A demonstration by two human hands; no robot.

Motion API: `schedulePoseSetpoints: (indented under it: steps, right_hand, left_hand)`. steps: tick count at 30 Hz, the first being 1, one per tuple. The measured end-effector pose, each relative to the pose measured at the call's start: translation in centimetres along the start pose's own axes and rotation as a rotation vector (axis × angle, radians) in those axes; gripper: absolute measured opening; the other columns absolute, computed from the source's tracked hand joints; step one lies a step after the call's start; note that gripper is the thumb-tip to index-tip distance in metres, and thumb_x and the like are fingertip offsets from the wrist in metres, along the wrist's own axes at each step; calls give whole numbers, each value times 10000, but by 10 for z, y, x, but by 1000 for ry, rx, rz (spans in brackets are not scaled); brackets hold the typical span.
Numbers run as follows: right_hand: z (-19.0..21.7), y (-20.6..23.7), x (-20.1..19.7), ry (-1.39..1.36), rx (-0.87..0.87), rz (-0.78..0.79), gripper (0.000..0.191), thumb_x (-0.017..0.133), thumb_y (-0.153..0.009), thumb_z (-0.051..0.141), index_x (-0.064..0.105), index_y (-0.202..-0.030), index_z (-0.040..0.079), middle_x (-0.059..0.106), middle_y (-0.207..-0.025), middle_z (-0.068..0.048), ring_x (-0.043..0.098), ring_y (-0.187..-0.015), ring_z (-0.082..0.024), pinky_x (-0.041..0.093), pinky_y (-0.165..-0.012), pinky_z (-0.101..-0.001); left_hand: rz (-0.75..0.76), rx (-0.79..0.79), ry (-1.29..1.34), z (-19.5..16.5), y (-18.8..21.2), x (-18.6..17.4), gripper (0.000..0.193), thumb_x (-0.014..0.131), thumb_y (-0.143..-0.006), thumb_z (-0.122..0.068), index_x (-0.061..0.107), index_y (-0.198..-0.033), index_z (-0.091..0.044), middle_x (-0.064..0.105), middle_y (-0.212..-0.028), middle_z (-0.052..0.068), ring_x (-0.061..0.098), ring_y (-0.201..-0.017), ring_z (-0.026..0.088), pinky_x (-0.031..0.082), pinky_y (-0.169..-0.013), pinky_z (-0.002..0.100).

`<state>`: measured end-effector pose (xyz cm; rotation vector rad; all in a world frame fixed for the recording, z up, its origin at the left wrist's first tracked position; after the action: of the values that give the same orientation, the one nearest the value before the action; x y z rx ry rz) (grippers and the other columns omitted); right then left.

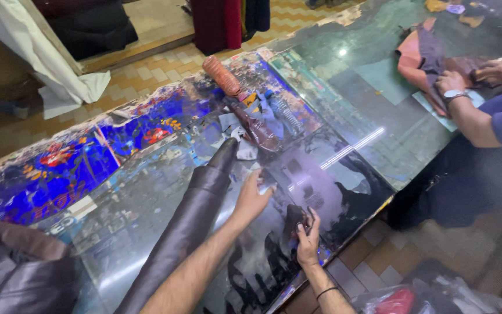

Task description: The person applies dark dye to the sleeve of a brown leather jacket laid on a glass work table, rubbing the liquid in with a small sponge dauber. They hold the sleeve steady with one hand while working the dye along the leather, re-dipping the dauber and continuing along the sleeve.

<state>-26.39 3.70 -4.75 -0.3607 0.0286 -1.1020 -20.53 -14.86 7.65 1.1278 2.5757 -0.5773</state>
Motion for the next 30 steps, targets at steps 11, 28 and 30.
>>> schedulePoseSetpoints:
  steps: [11,28,30]
  right_hand:
    - [19,-7,4,-83,211,-42,679,588,-901,144,324,-1527,124,602,-1249,-83,577,-853,-134,502,-639,-258]
    - [24,-3,12,13,154,-68,638,605,-902,101,388,-1501,84,605,-1098,-86,560,-740,-126,513,-606,-262]
    - [28,-2,16,41,147,-63,630,604,-910,102,390,-1502,88,609,-1090,-87,561,-744,-126,516,-608,-265]
  left_hand:
    - [-361,-343,-62,-19,-135,0,861,841,-773,-303,374,-1418,22,556,-1303,301,570,-1223,461,454,-1050,497]
    - [-354,-230,17,-23,-151,14,1015,879,-664,-86,319,-1507,-16,515,-1378,264,497,-1286,440,397,-1096,478]
    - [-325,-46,-38,-35,-141,11,864,874,-691,-102,459,-1446,-37,553,-1378,212,512,-1305,407,387,-1112,468]
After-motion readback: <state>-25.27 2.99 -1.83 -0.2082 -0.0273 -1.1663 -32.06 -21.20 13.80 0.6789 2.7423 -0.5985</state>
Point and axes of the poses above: each hand's wrist, its own y-axis away from the middle knuckle, its own x-axis out of the palm, z = x × y, the point moved 5 cm from there along -y, towards the middle knuckle
